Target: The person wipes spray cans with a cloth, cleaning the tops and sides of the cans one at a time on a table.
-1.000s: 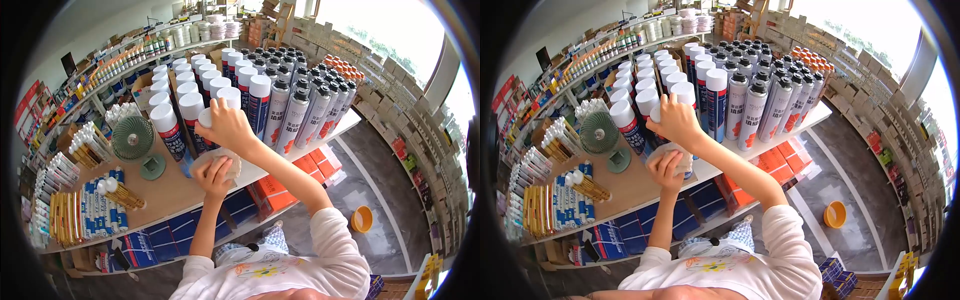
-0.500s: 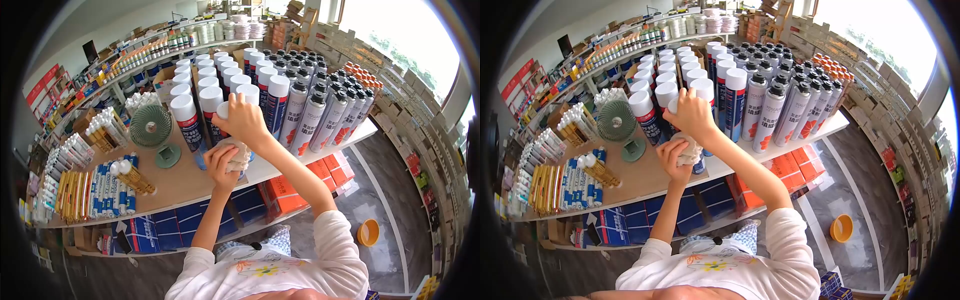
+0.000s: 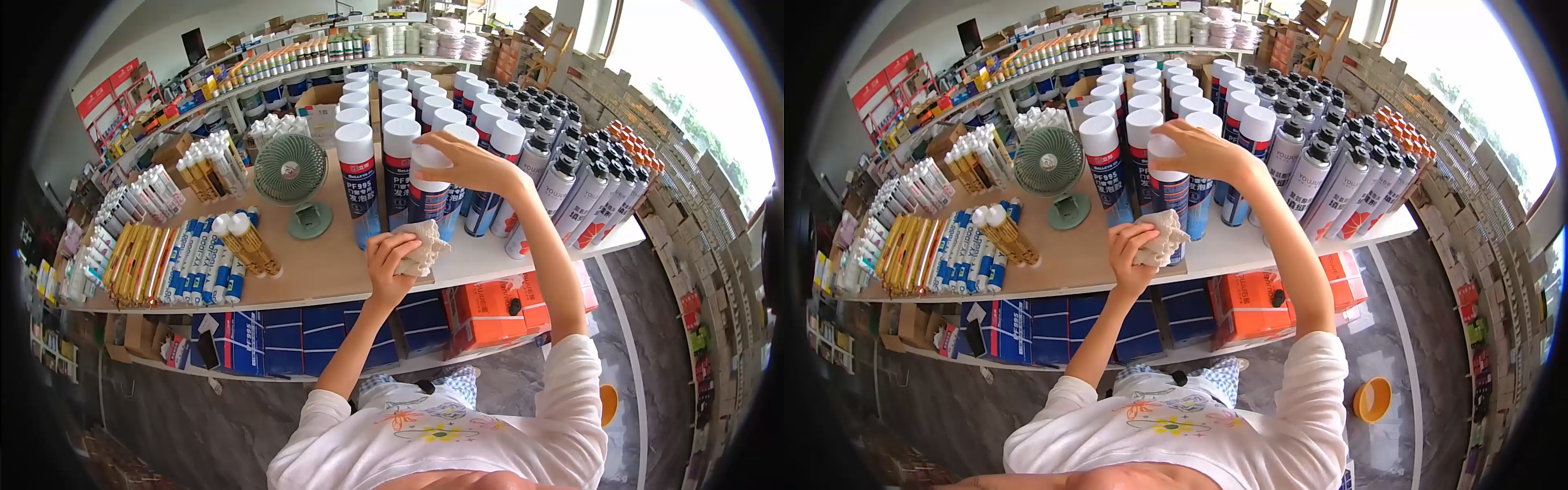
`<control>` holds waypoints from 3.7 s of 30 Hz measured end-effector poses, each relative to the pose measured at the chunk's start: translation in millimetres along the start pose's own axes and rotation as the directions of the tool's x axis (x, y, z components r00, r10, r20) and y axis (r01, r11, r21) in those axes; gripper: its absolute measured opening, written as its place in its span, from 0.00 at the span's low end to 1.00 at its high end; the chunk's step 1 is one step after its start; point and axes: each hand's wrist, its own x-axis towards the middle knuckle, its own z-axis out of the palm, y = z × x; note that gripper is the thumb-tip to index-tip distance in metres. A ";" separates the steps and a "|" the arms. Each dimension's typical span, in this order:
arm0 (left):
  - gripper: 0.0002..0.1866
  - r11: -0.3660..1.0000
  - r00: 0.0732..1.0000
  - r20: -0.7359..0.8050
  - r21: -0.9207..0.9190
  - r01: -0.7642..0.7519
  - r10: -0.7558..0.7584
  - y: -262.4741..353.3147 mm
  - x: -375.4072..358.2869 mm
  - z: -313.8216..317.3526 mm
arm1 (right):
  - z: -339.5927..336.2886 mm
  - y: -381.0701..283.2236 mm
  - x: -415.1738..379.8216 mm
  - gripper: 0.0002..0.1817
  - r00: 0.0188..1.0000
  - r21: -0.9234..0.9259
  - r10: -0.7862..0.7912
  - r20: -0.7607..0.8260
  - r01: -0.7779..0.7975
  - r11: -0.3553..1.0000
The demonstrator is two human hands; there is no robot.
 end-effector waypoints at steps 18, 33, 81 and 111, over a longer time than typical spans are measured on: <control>0.24 0.983 0.983 -0.001 0.011 -0.185 0.185 -7.6 41.6 10.2 | 37.1 -13.9 1.7 0.25 0.926 -0.305 0.022 -0.377 -0.147 0.941; 0.24 0.994 0.994 -0.070 -0.050 -0.093 0.090 -1.2 45.0 19.2 | 50.8 -23.1 6.4 0.32 0.866 -0.329 0.117 -0.487 -0.305 0.894; 0.21 0.983 0.975 0.206 0.150 -0.110 0.078 3.9 -15.3 2.3 | 278.8 17.7 -102.0 0.15 0.629 0.529 0.479 -0.613 -0.124 0.840; 0.27 0.950 0.957 0.101 0.131 -0.284 0.273 22.4 63.2 -7.7 | 46.4 -17.1 -38.4 0.19 0.880 0.107 -0.136 -0.455 0.206 0.973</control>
